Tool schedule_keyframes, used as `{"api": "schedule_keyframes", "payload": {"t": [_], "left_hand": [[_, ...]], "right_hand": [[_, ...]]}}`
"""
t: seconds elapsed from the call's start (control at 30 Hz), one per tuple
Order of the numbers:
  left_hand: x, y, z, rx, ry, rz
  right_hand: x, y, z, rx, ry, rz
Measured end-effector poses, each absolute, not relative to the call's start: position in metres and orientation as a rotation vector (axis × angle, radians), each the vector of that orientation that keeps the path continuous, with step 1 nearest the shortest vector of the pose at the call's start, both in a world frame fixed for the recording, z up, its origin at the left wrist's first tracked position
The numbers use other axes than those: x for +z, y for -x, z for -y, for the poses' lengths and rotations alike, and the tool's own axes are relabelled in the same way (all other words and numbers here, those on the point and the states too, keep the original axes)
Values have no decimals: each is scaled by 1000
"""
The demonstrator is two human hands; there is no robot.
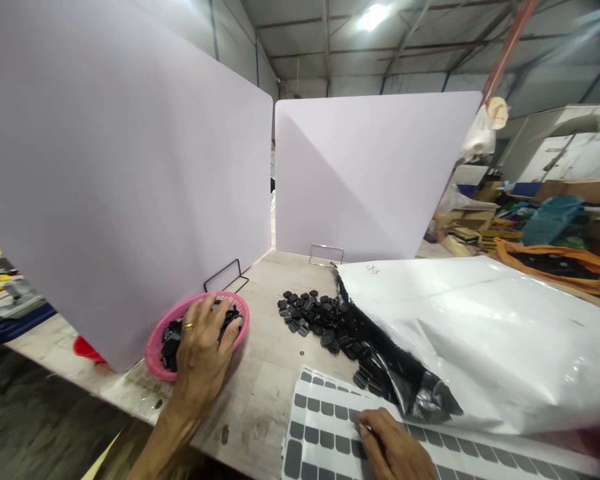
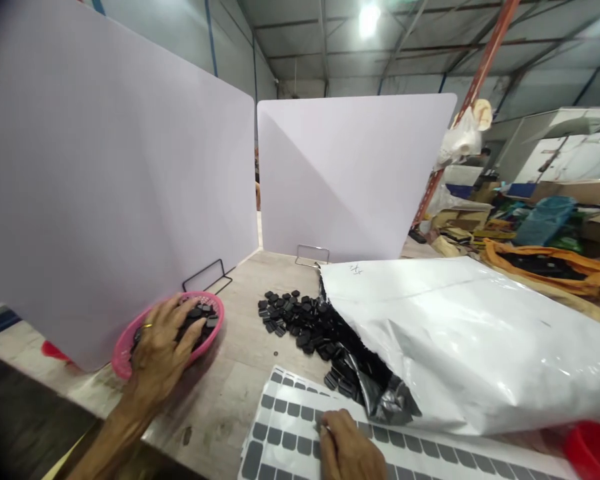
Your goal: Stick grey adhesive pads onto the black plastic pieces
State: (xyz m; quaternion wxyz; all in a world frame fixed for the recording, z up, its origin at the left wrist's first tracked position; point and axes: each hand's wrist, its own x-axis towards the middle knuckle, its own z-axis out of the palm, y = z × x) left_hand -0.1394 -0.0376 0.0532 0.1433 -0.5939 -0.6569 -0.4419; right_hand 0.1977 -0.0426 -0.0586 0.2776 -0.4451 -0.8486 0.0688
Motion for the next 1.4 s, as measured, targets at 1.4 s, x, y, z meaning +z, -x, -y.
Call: {"api": "schedule_keyframes", "payload": {"t": [1.4], "left_hand": [[-108,115,44,-318,3006,1730]], "right_hand": [[-49,-142,59,787,1052,2115]]}}
